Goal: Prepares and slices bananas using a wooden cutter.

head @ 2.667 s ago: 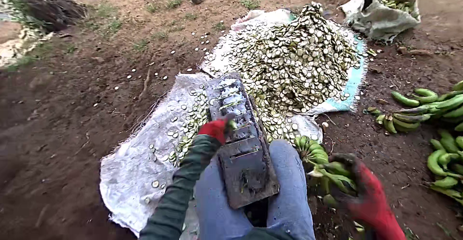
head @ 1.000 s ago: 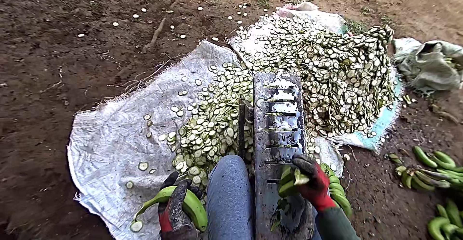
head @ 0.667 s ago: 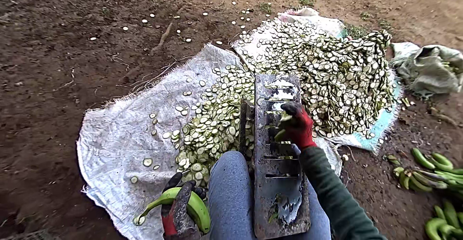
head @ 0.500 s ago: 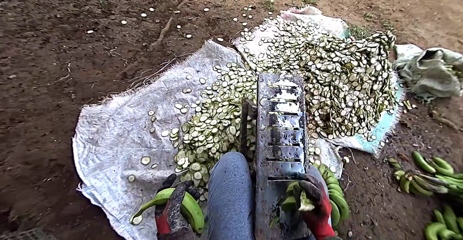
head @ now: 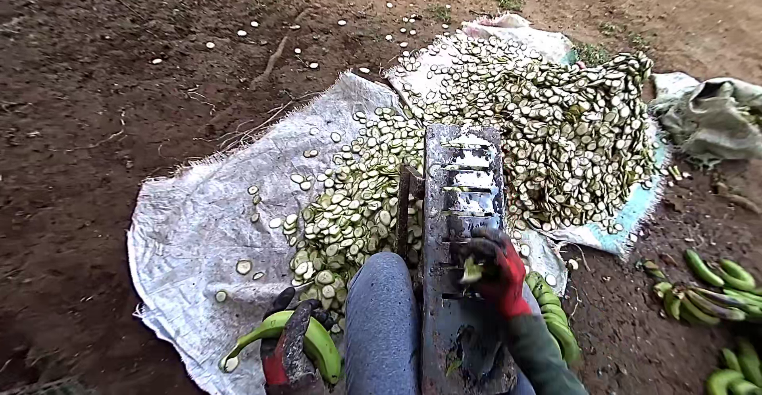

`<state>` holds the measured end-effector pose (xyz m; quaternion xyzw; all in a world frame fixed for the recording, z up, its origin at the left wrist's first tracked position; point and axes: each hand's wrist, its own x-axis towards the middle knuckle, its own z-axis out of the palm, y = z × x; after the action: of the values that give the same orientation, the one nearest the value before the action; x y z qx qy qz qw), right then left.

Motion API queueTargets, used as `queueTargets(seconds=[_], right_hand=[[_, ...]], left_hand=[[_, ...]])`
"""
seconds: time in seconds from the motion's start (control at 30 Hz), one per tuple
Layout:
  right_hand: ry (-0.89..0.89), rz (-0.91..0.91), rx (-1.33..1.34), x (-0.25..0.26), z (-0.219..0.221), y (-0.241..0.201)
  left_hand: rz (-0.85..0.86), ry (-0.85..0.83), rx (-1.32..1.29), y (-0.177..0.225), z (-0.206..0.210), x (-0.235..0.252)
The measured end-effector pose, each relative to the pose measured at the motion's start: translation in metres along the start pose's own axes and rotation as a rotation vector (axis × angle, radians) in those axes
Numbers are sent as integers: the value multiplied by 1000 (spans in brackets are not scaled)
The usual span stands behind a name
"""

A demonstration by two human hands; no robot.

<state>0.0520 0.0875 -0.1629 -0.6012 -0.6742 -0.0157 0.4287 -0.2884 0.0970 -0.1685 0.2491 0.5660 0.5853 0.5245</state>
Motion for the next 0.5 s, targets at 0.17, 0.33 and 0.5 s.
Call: queueTargets(seconds=[0.17, 0.33, 0.5], right_hand=[[-42, -91, 37, -84, -6, -28], [-36, -52, -102, 94, 40, 45], [-8, 104, -107, 67, 22, 16]], left_hand=[[-36, 37, 0, -6, 8, 8], [4, 12, -13, -2, 16, 1], [-2, 45, -15, 9, 8, -12]])
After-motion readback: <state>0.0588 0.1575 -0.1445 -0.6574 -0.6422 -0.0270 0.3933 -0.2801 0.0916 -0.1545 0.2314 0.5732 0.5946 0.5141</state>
